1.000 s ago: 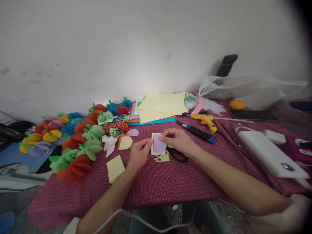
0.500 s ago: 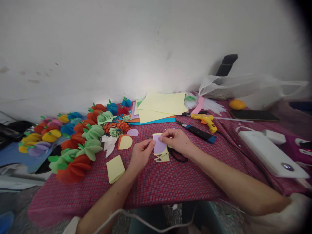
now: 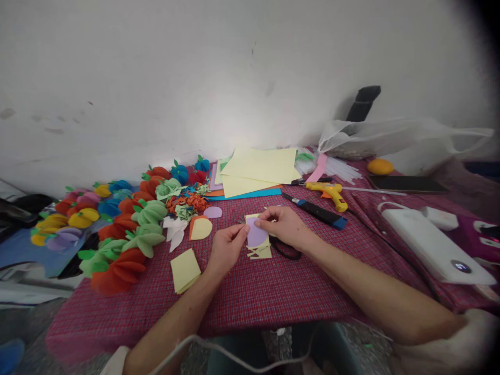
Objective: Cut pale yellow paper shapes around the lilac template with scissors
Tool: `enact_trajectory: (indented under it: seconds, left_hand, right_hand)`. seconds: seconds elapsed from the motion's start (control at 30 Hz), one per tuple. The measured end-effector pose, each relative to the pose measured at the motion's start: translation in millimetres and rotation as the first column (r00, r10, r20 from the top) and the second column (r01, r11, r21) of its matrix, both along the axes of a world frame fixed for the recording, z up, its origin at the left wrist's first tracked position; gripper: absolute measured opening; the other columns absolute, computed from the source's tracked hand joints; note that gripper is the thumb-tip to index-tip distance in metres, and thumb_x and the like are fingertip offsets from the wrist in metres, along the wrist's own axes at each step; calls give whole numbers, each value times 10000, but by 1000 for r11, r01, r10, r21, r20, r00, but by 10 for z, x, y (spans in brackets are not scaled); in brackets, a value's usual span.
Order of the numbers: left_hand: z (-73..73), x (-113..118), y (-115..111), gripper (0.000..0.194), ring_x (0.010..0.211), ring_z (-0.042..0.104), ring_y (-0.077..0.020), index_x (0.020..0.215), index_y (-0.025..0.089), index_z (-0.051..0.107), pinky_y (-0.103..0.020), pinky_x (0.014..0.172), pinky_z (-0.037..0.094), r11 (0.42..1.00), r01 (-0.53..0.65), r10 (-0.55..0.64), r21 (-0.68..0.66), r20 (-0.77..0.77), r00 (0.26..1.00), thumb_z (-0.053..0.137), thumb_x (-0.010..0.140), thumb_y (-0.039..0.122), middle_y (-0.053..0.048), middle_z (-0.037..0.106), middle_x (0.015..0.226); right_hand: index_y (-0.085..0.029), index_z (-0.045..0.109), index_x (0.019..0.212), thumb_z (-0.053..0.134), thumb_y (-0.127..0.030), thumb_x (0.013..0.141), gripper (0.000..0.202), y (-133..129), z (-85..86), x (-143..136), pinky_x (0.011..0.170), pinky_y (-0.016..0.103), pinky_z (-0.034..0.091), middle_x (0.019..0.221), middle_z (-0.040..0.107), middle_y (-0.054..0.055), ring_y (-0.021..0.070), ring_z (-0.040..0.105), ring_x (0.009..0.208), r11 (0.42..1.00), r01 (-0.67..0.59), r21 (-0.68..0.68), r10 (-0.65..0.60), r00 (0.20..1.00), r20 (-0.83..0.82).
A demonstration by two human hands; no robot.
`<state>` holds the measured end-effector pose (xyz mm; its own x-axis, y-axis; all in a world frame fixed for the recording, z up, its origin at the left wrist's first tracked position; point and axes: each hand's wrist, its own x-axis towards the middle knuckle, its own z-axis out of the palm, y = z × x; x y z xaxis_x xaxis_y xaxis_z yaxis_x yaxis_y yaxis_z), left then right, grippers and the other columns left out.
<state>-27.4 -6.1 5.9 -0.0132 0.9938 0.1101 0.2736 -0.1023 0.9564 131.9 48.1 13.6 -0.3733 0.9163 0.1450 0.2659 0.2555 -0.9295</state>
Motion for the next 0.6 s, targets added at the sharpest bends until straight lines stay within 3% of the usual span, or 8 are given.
enact_trajectory:
  seconds: [0.3, 0.6]
  left_hand:
    - [-28, -6, 2, 306, 589, 524, -129, 726, 150, 653, -215, 549, 398, 1000, -4, 4, 10, -23, 1000, 475, 763, 396, 8, 580, 603]
    - [14, -7, -8, 320, 569, 475, -116, 754, 140, 647, -210, 543, 369, 1000, 13, -11, 23, -96, 995, 449, 785, 390, 12, 563, 608]
  right_hand:
    - [-160, 593, 667, 583, -322, 691, 165, 18, -15, 4, 508, 212, 397, 623, 595, -2, 106, 513, 549, 1000, -6, 3, 6, 1000, 11]
    - [-158, 593, 676, 577, -321, 702, 165, 30, -44, 6, 508, 213, 401, 636, 598, 3, 111, 518, 564, 999, -4, 32, 3, 1000, 20]
